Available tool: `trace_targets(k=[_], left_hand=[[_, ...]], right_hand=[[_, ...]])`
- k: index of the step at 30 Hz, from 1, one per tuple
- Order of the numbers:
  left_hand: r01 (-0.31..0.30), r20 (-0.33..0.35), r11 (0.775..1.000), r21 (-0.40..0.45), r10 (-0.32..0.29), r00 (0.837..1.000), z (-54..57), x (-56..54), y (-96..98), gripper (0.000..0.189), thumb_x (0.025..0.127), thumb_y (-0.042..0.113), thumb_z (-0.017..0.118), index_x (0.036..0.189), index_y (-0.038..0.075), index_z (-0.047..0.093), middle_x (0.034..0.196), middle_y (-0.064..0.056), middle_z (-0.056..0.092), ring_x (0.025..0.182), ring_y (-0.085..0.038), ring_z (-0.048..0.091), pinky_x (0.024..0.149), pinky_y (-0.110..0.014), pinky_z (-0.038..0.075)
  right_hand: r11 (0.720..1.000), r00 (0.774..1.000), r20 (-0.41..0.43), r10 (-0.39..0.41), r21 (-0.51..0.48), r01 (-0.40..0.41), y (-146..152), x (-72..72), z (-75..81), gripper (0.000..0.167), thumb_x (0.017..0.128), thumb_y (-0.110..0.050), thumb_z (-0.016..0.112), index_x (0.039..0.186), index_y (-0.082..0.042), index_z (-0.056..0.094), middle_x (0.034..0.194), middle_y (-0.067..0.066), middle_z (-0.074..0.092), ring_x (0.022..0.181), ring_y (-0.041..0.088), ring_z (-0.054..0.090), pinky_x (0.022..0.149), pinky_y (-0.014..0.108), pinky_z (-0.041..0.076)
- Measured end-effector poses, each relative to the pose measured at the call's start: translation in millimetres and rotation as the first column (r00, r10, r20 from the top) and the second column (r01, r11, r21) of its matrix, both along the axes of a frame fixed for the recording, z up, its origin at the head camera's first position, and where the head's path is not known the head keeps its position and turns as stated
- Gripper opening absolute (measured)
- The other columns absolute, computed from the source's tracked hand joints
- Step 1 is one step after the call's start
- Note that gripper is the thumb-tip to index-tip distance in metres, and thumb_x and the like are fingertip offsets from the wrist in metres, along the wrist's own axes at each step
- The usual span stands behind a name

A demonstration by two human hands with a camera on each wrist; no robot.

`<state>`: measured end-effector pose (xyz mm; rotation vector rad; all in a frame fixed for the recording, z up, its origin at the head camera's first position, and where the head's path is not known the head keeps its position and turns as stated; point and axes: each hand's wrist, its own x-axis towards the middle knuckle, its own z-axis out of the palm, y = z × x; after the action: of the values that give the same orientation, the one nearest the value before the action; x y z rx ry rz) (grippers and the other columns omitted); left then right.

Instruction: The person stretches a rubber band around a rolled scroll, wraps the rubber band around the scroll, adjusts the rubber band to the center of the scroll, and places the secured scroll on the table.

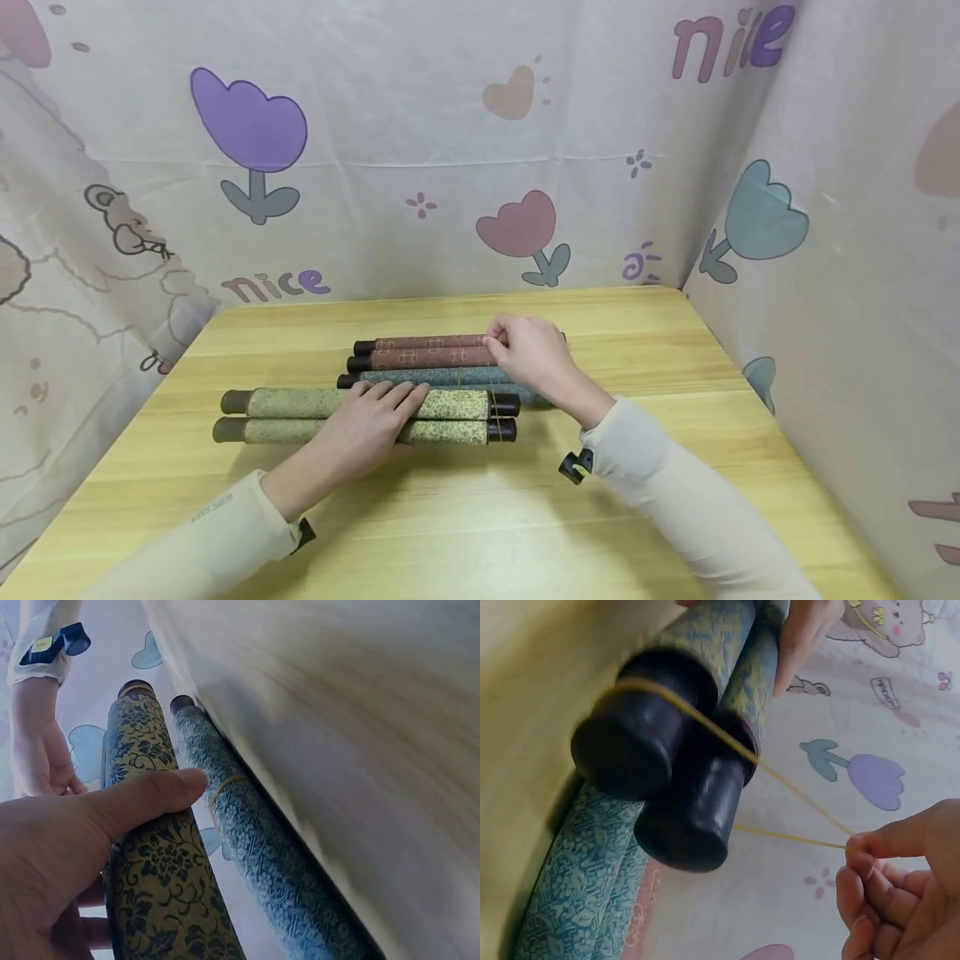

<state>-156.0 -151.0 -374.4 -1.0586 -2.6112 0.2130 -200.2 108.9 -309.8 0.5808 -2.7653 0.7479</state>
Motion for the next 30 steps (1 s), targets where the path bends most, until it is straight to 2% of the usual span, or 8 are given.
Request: trace_targets(k=[4, 8, 10, 13, 17, 22, 27, 30], left_hand=[[-0.022, -0.026, 1.000, 0.010, 0.023, 0.999, 2.4, -1.7, -1.7, 0.075, 0.080, 0.041, 0.080, 0.140, 0.008, 0.050, 0.128, -0.014, 0.060, 0.108, -0.038, 0.061, 0.088, -0.058, 0.048], [-0.025, -0.025, 0.999, 0.038, 0.026, 0.999, 0.7, -2.9, -4.3, 0.081, 0.076, 0.044, 0.082, 0.141, 0.007, 0.050, 0.128, -0.015, 0.061, 0.108, -0.039, 0.061, 0.088, -0.060, 0.047], [-0.015, -0.042, 0.999, 0.051, 0.017, 0.999, 0.5, -3.2, -5.8, 0.083, 0.075, 0.045, 0.082, 0.141, 0.007, 0.050, 0.128, -0.015, 0.061, 0.107, -0.039, 0.061, 0.088, -0.060, 0.047], [0.004, -0.104, 0.998, 0.062, 0.003, 0.995, 1.3, -4.6, -8.9, 0.083, 0.074, 0.046, 0.083, 0.140, 0.006, 0.051, 0.127, -0.016, 0.062, 0.105, -0.038, 0.062, 0.086, -0.057, 0.048], [0.035, -0.216, 0.997, 0.066, -0.020, 0.976, 1.9, -8.5, -13.0, 0.084, 0.071, 0.048, 0.084, 0.137, 0.006, 0.053, 0.123, -0.014, 0.064, 0.102, -0.037, 0.063, 0.081, -0.054, 0.050], [0.110, -0.310, 0.990, 0.089, -0.077, 0.948, 0.2, -13.2, -17.1, 0.086, 0.067, 0.050, 0.086, 0.133, 0.005, 0.055, 0.118, -0.014, 0.066, 0.096, -0.036, 0.065, 0.076, -0.053, 0.052], [0.145, -0.373, 0.984, 0.101, -0.097, 0.923, -0.5, -16.3, -20.8, 0.088, 0.065, 0.050, 0.087, 0.133, 0.005, 0.056, 0.118, -0.013, 0.066, 0.096, -0.033, 0.064, 0.077, -0.050, 0.052], [0.150, -0.402, 0.983, 0.104, -0.097, 0.911, -0.7, -17.9, -22.3, 0.088, 0.064, 0.050, 0.088, 0.133, 0.005, 0.057, 0.118, -0.013, 0.066, 0.096, -0.033, 0.064, 0.078, -0.049, 0.052]], right_hand=[[0.997, 0.998, -0.066, -0.011, 0.070, 0.015, -4.2, 11.1, 1.3, 0.007, 0.092, -0.020, 0.068, 0.089, -0.013, 0.071, 0.072, -0.008, 0.066, 0.057, 0.007, 0.055, 0.065, 0.034, 0.049], [0.990, 0.991, -0.131, -0.011, 0.141, 0.030, -10.4, 22.6, 2.7, 0.007, 0.091, -0.020, 0.069, 0.088, -0.014, 0.071, 0.073, -0.006, 0.068, 0.055, 0.007, 0.056, 0.059, 0.033, 0.050], [0.994, 0.997, -0.073, -0.020, 0.110, 0.028, -8.3, 20.9, 2.9, 0.008, 0.092, -0.020, 0.068, 0.087, -0.014, 0.072, 0.073, -0.007, 0.068, 0.056, 0.007, 0.056, 0.062, 0.034, 0.050], [0.999, 0.995, 0.097, -0.031, 0.007, 0.031, -1.1, 13.3, 3.1, 0.010, 0.093, -0.020, 0.065, 0.088, -0.014, 0.070, 0.076, -0.006, 0.068, 0.060, 0.009, 0.057, 0.066, 0.034, 0.049], [0.983, 0.958, 0.288, 0.012, -0.177, 0.041, 9.2, 3.8, -1.2, 0.010, 0.094, -0.016, 0.063, 0.087, -0.011, 0.068, 0.082, 0.002, 0.071, 0.072, 0.018, 0.061, 0.067, 0.035, 0.048], [0.927, 0.903, 0.414, 0.114, -0.370, 0.052, 16.5, -4.5, -12.3, 0.011, 0.093, -0.008, 0.062, 0.083, -0.005, 0.067, 0.084, 0.005, 0.071, 0.085, 0.018, 0.063, 0.073, 0.032, 0.044], [0.866, 0.833, 0.518, 0.194, -0.489, 0.102, 19.6, -8.1, -16.3, 0.011, 0.093, -0.008, 0.063, 0.085, -0.002, 0.067, 0.082, 0.006, 0.068, 0.050, 0.006, 0.041, 0.050, 0.022, 0.032], [0.835, 0.795, 0.561, 0.231, -0.533, 0.134, 21.4, -9.1, -16.7, 0.012, 0.094, -0.009, 0.061, 0.088, -0.001, 0.066, 0.077, 0.007, 0.065, 0.041, 0.005, 0.027, 0.041, 0.020, 0.023]])
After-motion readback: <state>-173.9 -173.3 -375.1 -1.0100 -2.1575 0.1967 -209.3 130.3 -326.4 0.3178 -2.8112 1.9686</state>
